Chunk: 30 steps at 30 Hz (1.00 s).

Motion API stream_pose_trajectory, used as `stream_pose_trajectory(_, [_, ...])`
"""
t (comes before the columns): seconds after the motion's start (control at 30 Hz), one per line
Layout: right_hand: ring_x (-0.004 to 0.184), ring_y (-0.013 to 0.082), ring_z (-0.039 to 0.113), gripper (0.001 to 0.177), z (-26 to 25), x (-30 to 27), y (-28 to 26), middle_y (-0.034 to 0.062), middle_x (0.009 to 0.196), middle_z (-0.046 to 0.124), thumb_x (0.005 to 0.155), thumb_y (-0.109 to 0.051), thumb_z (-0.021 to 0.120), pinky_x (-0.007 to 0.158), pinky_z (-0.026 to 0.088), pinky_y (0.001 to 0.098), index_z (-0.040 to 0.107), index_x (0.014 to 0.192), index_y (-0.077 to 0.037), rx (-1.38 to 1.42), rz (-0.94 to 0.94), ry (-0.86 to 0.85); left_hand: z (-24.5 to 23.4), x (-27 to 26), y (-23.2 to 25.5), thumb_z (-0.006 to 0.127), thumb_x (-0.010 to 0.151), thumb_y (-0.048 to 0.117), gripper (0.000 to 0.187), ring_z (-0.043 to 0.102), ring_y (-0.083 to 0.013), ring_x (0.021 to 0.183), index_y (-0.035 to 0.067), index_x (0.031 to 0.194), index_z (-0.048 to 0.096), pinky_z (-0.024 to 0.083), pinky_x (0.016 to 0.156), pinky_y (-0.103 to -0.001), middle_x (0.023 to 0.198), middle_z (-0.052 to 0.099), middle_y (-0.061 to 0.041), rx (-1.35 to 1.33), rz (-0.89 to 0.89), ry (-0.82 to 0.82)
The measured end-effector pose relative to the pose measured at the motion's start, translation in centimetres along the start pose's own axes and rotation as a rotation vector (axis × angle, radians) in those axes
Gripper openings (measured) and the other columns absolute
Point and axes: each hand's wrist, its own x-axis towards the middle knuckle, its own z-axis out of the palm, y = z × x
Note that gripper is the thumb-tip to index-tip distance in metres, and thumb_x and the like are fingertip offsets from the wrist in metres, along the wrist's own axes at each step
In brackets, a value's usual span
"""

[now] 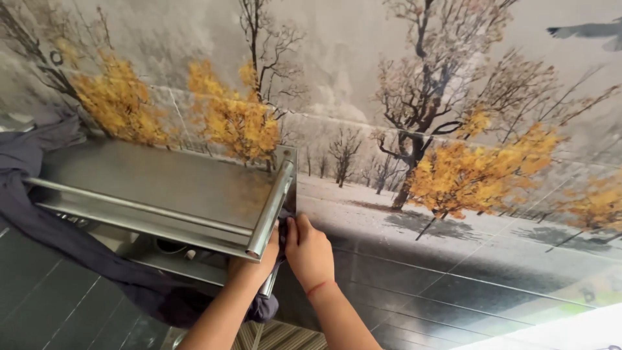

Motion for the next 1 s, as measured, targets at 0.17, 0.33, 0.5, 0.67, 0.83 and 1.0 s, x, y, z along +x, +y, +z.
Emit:
stream_pose_trajectory(0.17, [0.075, 0.044, 0.068, 0.027, -1.6, -1.9, -0.5, 0.0216, 0.077, 0.07, 0.098, -0.03, 0.058, 0.063, 0.053, 0.0528, 0.064, 0.084, -0.007, 0.015, 0.058, -0.075, -6.8, -5.3, 5.1, 0.057, 0.094, 0.032, 0.043, 0.059, -0.0438, 0.114, 0.012, 0.131, 0.062, 0.038, 0.097, -0.062, 0.125, 0.066, -0.02, 0.106, -0.032, -0.187])
stream_pose_trajectory(0.33, [0.077, 0.041, 0.07, 0.03, -1.9, -0.7, -0.7, 0.0208, 0.078, 0.071, 0.096, -0.035, 0.059, 0.065, 0.055, 0.0492, 0.069, 0.086, -0.009, 0.15, 0.163, -0.206, -7.7, -4.5, 5.9, 0.066, 0.082, 0.023, 0.065, 0.056, -0.0478, 0.112, 0.001, 0.141, 0.052, 0.041, 0.091, -0.057, 0.128, 0.061, -0.029, 0.129, 0.13, -0.15])
stream_pose_trajectory(0.5, [0.07, 0.037, 0.069, 0.047, 0.7, 0.6, 2.7, 0.0188, 0.071, 0.07, 0.1, -0.046, 0.059, 0.063, 0.054, 0.0453, 0.066, 0.083, -0.002, 0.072, 0.184, -0.198, -7.0, -2.0, 7.0, 0.064, 0.094, 0.026, 0.052, 0.057, -0.0424, 0.122, 0.003, 0.138, 0.049, 0.047, 0.103, -0.054, 0.13, 0.059, -0.023, 0.181, -0.103, -0.418])
stream_pose_trajectory(0.67, [0.064, 0.0178, 0.067, 0.049, 0.2, -2.4, 3.2, 0.0057, 0.075, 0.069, 0.101, -0.055, 0.044, 0.061, 0.055, 0.0351, 0.066, 0.101, -0.011, 0.622, 0.609, -0.48, -8.5, -5.5, 6.3, 0.065, 0.083, 0.013, 0.069, 0.05, -0.0486, 0.124, 0.006, 0.148, 0.043, 0.046, 0.096, -0.057, 0.141, 0.048, -0.031, 0.215, 0.192, -0.288])
stream_pose_trajectory(0.83, [0.076, 0.0078, 0.06, 0.05, 0.7, -3.2, 3.0, -0.0031, 0.095, 0.074, 0.1, -0.059, 0.042, 0.067, 0.048, 0.0257, 0.071, 0.116, -0.021, 0.851, 0.849, -0.521, -9.1, -5.0, 7.3, 0.065, 0.082, 0.019, 0.075, 0.046, -0.0525, 0.128, 0.022, 0.154, 0.045, 0.044, 0.093, -0.059, 0.149, 0.041, -0.032, 0.195, 0.249, -0.352])
stream_pose_trajectory(1.0, [0.08, 0.0129, 0.064, 0.046, 1.4, -1.6, 2.8, 0.0017, 0.091, 0.071, 0.101, -0.05, 0.047, 0.071, 0.052, 0.0283, 0.071, 0.107, -0.011, 1.13, 0.907, -0.323, -5.4, -2.5, 6.6, 0.06, 0.084, 0.01, 0.053, 0.047, -0.0506, 0.128, 0.016, 0.137, 0.059, 0.044, 0.099, -0.056, 0.142, 0.046, -0.031, 0.219, 0.176, -0.334])
